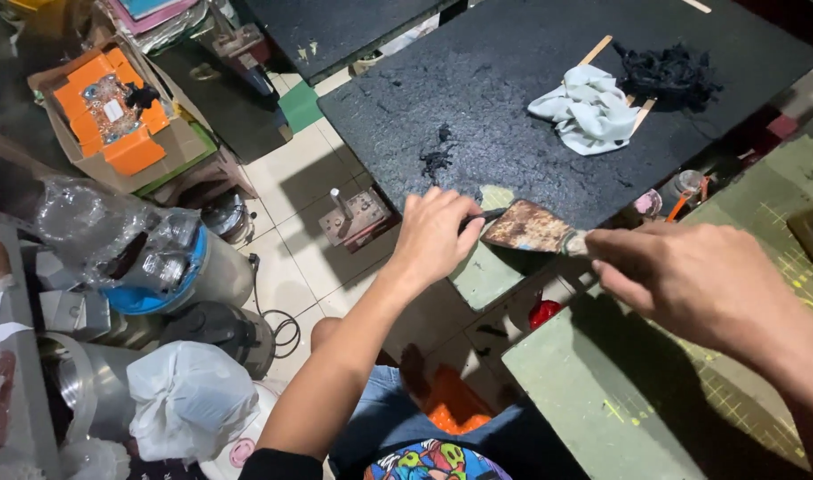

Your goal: Using a metal scraper to remove dried ink and adhesive residue from a screen printing platen.

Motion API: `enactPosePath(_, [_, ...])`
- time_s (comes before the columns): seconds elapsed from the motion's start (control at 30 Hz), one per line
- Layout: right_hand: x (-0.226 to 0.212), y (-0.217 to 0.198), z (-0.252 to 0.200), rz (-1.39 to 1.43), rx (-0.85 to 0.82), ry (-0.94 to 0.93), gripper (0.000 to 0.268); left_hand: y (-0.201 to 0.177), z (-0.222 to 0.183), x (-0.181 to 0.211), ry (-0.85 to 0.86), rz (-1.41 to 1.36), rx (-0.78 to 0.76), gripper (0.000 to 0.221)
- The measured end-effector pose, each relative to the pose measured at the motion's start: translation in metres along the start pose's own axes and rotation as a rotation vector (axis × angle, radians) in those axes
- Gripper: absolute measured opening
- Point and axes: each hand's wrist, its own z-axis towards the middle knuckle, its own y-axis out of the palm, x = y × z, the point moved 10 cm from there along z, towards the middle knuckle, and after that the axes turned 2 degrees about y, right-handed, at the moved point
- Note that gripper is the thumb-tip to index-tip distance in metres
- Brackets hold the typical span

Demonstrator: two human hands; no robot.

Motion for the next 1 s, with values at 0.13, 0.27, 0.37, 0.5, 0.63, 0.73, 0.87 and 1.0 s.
enactPosePath(0.13, [-0.013,0.002,-0.001,-0.167,-0.134,-0.025,0.055,-0.005,0.001,-0.005,-0.035,-0.063,-0.023,0.025])
enactPosePath(0.27, [-0.023,-0.015,0.003,-0.23,-0.219,-0.01,0.057,-0.007,0.003,-0.008,-0.063,-0.112,-0.071,0.027])
enactPosePath(0.37, [-0.031,-0.031,0.005,-0.169,-0.199,-0.031,0.031,-0.004,0.001,-0.014,-0.125,-0.167,-0.142,0.031])
enactPosePath(0.5, [-0.036,-0.043,0.006,-0.234,-0.229,-0.032,0.03,-0.024,0.004,-0.022,-0.151,-0.317,-0.075,0.041])
enactPosePath(0.63, [-0.044,-0.041,0.01,-0.176,-0.161,-0.052,0.027,-0.048,-0.004,-0.03,-0.138,-0.471,0.151,0.036])
enactPosePath(0.73, [-0.047,-0.041,0.006,-0.194,-0.211,-0.087,0.028,-0.059,-0.019,-0.04,-0.075,-0.559,0.337,0.032])
enactPosePath(0.87, [-0.052,-0.043,0.01,-0.221,-0.25,-0.06,0.027,-0.044,-0.032,-0.045,-0.003,-0.595,0.352,0.033])
enactPosePath(1.0, [-0.057,-0.052,0.013,-0.236,-0.23,-0.052,0.029,-0.03,-0.035,-0.049,0.029,-0.655,0.359,0.037])
